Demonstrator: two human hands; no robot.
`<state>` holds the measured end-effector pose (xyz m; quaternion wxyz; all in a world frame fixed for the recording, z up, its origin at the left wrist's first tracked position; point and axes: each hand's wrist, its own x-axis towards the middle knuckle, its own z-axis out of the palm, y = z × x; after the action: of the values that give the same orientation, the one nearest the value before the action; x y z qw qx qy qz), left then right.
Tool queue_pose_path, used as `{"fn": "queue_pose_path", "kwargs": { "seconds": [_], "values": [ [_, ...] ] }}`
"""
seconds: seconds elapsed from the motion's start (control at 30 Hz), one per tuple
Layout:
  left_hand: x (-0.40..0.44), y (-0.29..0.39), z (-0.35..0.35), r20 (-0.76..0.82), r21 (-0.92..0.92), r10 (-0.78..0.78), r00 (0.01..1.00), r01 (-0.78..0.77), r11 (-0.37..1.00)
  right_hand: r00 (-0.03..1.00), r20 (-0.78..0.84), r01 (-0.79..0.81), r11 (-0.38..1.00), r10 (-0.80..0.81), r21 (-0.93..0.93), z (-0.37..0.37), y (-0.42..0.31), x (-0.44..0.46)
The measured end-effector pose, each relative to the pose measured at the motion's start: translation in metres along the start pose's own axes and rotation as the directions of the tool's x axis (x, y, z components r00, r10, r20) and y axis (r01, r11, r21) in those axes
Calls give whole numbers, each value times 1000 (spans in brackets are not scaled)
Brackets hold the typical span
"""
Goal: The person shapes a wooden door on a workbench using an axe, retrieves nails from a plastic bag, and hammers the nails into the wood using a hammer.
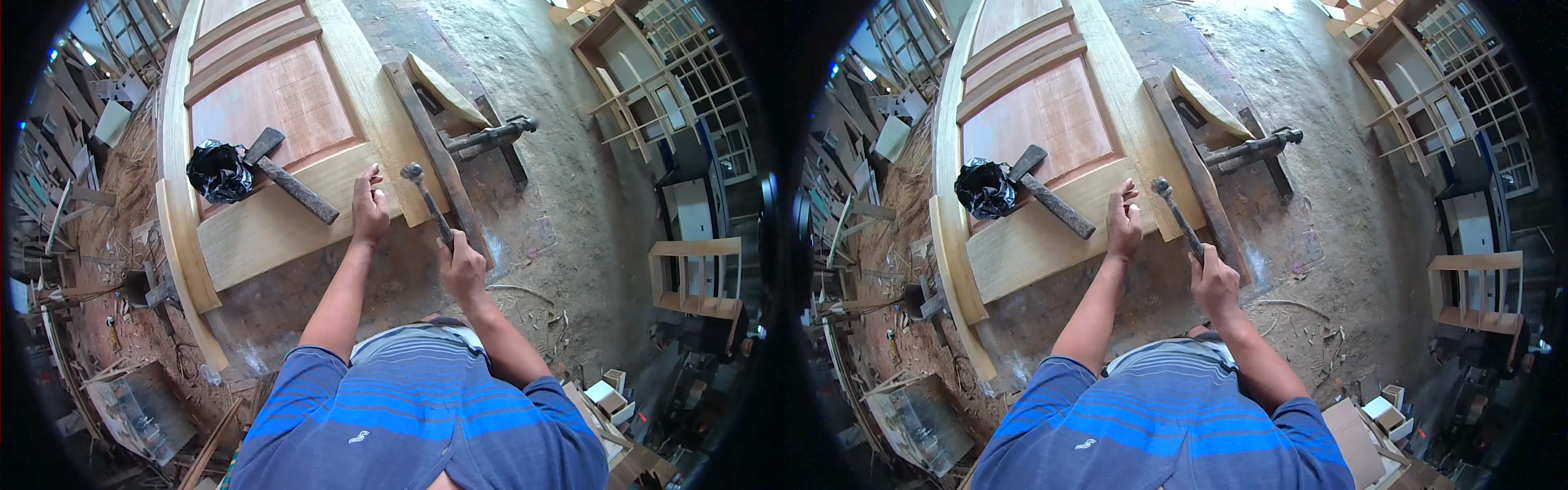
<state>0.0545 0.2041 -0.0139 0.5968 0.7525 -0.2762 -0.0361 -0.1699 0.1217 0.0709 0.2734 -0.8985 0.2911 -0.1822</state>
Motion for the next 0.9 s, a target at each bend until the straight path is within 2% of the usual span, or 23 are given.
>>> {"fn": "queue_pose_path", "kwargs": {
  "seconds": [0.07,0.17,0.2,0.3,0.37,0.4,0.47,0.5,0.57,0.6,0.67,0.7,0.73,0.77,0.8,0.83,0.9],
  "values": [
    [1,1,3,-20,-14,21,1000,-21,1000,999,-49,21,999,-20,25,3,5,-4],
    [1,-2,5,-22,-15,12,1000,-13,1000,959,238,-96,964,156,-249,2,13,1],
    [2,-1,4,-16,-6,20,1000,-20,1000,969,215,-72,968,125,-239,-2,13,6],
    [1,-1,1,3,-7,-30,1000,30,1000,987,141,-71,996,79,-57,-19,13,2],
    [-1,0,3,2,-4,-68,998,68,998,997,-33,-65,991,69,114,-33,18,-5],
    [-2,7,3,8,11,-97,995,97,995,990,-117,-56,979,80,197,-39,24,-11],
    [-1,40,9,30,89,-151,988,148,985,972,-134,-145,939,194,311,-53,47,-26],
    [1,54,21,69,138,3,998,-13,990,957,-139,-190,911,255,365,-61,61,-34],
    [2,80,57,163,193,303,939,-331,923,923,-198,-240,894,331,378,-74,91,-47],
    [2,99,82,257,122,362,896,-402,908,904,-199,-287,880,379,378,-79,108,-54],
    [-1,125,128,571,54,343,746,-451,891,863,-202,-368,850,463,376,-79,144,-67],
    [-4,122,158,678,137,306,669,-524,841,843,-172,-421,824,510,380,-79,162,-76],
    [-9,107,192,808,301,151,569,-620,725,824,-137,-469,797,550,381,-79,178,-85],
    [-14,101,215,852,352,113,512,-718,601,807,-100,-509,772,582,381,-80,190,-91],
    [-19,92,244,889,407,-16,458,-771,489,800,-84,-530,765,594,366,-85,195,-96],
    [-23,98,258,904,399,-36,426,-811,427,797,-62,-547,761,601,349,-89,199,-100],
    [-33,77,292,871,444,-5,491,-783,434,826,-141,-473,806,547,357,-88,203,-104]
  ]
}}
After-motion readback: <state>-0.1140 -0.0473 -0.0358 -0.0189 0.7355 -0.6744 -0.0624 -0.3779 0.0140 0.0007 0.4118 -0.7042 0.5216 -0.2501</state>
